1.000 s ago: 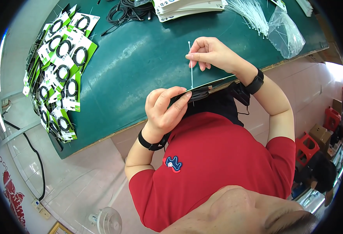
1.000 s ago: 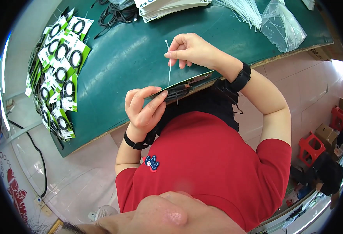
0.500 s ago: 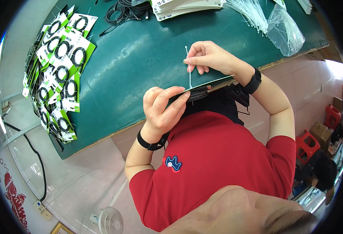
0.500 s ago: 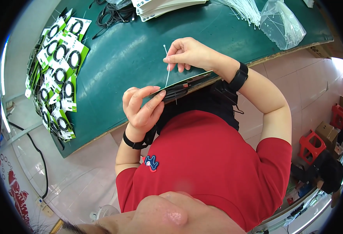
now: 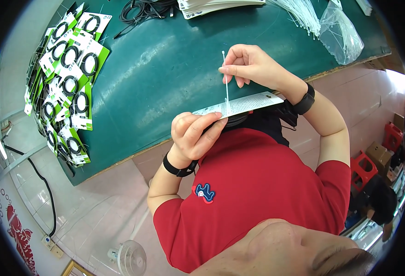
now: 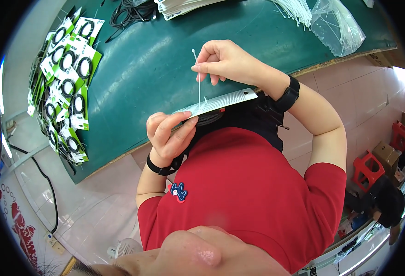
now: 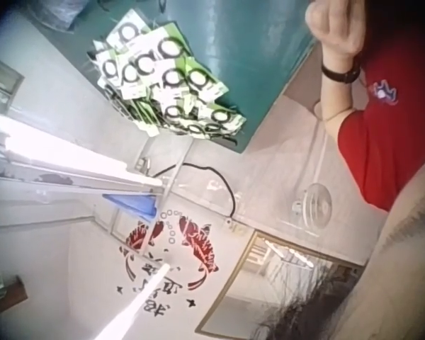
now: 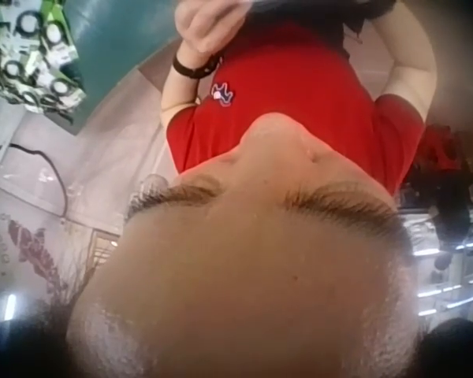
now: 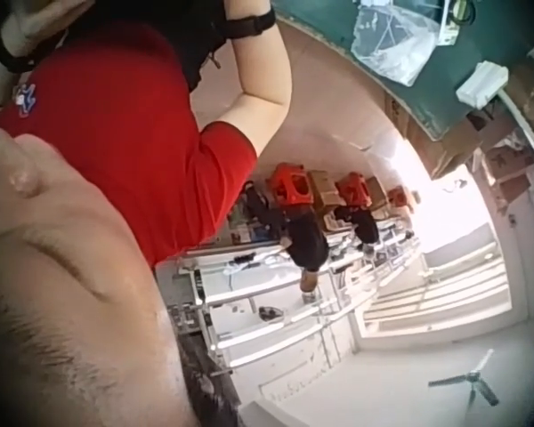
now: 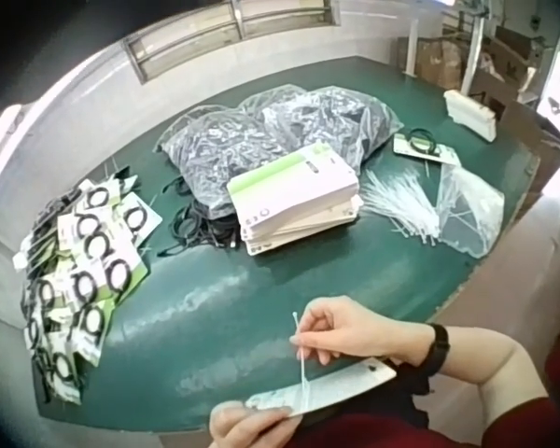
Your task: The person secures a coiled cable to a cardboard backing using a plastic zip tie, then sets it aside and repeats the process with another cable and backing.
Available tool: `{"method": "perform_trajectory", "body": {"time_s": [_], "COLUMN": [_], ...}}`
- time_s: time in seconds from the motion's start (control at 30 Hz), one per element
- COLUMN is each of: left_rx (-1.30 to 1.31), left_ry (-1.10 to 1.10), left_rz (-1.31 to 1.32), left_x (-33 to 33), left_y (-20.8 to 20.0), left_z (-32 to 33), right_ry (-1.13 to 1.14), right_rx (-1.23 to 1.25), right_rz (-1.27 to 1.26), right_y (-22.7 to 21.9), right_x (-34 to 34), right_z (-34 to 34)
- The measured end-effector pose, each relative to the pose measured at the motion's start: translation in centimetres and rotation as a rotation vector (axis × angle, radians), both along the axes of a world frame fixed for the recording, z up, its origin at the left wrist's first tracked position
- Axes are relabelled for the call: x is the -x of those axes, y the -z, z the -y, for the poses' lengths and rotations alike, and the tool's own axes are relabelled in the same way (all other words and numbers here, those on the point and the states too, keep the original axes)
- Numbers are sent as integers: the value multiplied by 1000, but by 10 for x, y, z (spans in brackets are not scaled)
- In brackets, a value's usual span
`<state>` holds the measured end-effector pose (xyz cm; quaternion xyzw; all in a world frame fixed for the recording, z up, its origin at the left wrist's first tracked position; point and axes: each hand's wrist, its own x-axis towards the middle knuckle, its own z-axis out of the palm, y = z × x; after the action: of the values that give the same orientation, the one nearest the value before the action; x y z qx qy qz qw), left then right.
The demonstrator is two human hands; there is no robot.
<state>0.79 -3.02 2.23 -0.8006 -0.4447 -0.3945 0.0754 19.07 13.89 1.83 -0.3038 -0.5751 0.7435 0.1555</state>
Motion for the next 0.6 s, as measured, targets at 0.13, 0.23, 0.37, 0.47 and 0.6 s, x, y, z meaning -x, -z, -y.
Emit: {"method": "perform_trajectory", "body": {"time_s": [0.13, 0.23, 0.37, 0.47, 0.6], "left_rx": [-6, 9, 22, 16, -5], "left_ry": [2, -4, -30, -40, -27], "left_rz": [-20, -13, -28, -57, -98], "left_x": [1, 1, 1, 2, 4], "left_y": [2, 2, -1, -7, -10], "left_z": [2, 3, 2, -2, -7], "right_ry": [-25, -21, -57, -159, -113], "right_rx": [5, 46, 87, 154, 118], "right_rz": [33, 30, 53, 73, 54], "right_y": [4, 0, -1, -8, -13], "right_x": [-1, 0, 1, 1, 4], "right_z": [0, 2, 5, 4, 4]}}
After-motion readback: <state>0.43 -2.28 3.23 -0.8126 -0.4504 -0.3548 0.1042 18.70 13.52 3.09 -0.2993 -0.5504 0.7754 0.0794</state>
